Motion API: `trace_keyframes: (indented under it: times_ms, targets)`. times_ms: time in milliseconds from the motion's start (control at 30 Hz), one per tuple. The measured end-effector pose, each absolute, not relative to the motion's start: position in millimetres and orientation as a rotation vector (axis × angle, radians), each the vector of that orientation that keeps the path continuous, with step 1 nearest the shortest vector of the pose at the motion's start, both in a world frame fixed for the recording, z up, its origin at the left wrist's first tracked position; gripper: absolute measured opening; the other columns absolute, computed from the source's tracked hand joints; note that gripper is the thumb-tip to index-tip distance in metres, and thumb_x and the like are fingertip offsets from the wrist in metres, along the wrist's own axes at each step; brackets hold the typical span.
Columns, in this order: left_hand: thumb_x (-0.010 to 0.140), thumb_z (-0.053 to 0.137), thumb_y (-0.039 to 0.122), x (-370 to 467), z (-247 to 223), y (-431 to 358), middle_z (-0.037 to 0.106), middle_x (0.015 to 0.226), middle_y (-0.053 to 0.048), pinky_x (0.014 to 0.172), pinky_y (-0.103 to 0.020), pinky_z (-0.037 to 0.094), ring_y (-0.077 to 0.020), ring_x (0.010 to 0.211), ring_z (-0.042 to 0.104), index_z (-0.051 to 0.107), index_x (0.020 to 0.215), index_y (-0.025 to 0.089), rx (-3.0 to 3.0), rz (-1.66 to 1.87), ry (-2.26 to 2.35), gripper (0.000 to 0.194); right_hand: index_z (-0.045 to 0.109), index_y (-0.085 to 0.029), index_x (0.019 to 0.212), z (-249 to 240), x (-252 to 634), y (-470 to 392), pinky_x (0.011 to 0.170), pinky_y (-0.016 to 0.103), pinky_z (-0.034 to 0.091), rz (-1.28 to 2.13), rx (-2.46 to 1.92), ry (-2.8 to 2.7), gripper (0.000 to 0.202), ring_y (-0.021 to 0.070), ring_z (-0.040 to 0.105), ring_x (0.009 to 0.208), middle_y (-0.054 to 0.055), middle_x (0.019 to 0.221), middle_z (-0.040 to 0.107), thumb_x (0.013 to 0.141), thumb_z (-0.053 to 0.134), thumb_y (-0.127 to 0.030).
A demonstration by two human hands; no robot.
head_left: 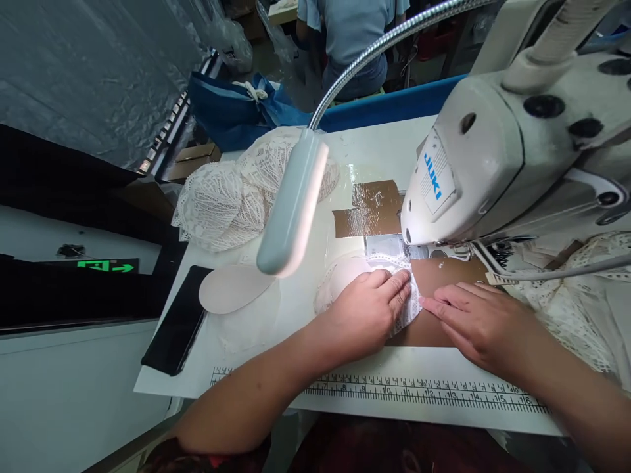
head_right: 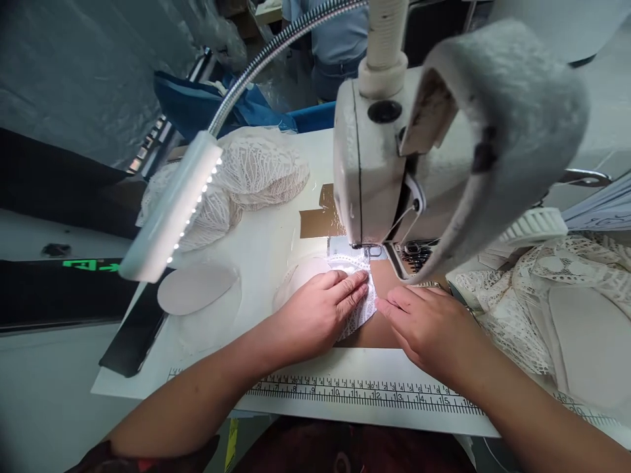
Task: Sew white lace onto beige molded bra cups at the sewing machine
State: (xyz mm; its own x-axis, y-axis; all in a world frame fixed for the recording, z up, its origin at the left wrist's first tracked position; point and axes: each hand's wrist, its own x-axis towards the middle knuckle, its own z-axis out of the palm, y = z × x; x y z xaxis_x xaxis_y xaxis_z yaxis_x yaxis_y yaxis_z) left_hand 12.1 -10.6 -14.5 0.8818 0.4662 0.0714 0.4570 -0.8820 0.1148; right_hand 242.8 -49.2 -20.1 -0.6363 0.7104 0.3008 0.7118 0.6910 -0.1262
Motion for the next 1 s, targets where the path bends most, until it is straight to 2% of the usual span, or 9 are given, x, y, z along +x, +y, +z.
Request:
trace_keyframes:
  times_ms: [333,500,667,833,1000]
  targets:
    - [0.093,0.043,0.016,11,-17,-2,0.052,0.141,-0.021,0.091,-0.04,0.052,-0.0258,0.103,0.058,0.056,0.13,0.0,2.944,0.256,0.714,0.042,0.068,-0.018,0.091,-25,238,-46,0.064,0.033,0.031,-0.004,-1.161,-2.522,0.023,0.0182,0.046,0.069,0.003,0.074,0.059,0.089,0.047,-0.009]
    - [0.091,0.044,0.016,8,-15,12,0.051,0.142,-0.02,0.092,-0.042,0.052,-0.0266,0.104,0.058,0.054,0.132,0.001,2.942,0.242,0.705,0.045,0.069,-0.017,0.098,-31,236,-40,0.063,0.032,0.033,-0.049,-1.186,-2.489,0.026,0.0175,0.05,0.071,0.004,0.08,0.064,0.086,0.048,-0.008]
    - [0.089,0.047,0.017,7,-13,35,0.053,0.14,-0.019,0.092,-0.042,0.051,-0.028,0.106,0.056,0.054,0.133,0.002,2.947,0.196,0.669,0.047,0.07,-0.017,0.105,-34,232,-32,0.059,0.029,0.033,-0.165,-1.274,-2.446,0.032,0.0174,0.057,0.077,0.003,0.075,0.065,0.083,0.049,-0.005]
    - [0.091,0.047,0.015,5,-12,51,0.053,0.141,-0.016,0.094,-0.044,0.049,-0.0301,0.115,0.052,0.053,0.135,0.007,2.94,0.156,0.693,0.044,0.069,-0.019,0.114,-29,226,-29,0.057,0.03,0.033,-0.299,-1.431,-2.463,0.038,0.0145,0.055,0.063,0.004,0.082,0.069,0.086,0.047,-0.008]
    - [0.098,0.041,0.017,3,-16,49,0.057,0.136,-0.014,0.092,-0.042,0.05,-0.0253,0.109,0.054,0.054,0.133,0.012,2.952,0.289,0.611,0.038,0.07,-0.021,0.115,-28,223,-26,0.061,0.03,0.039,-0.21,-1.509,-2.441,0.039,0.0177,0.06,0.07,0.007,0.086,0.071,0.09,0.043,-0.012]
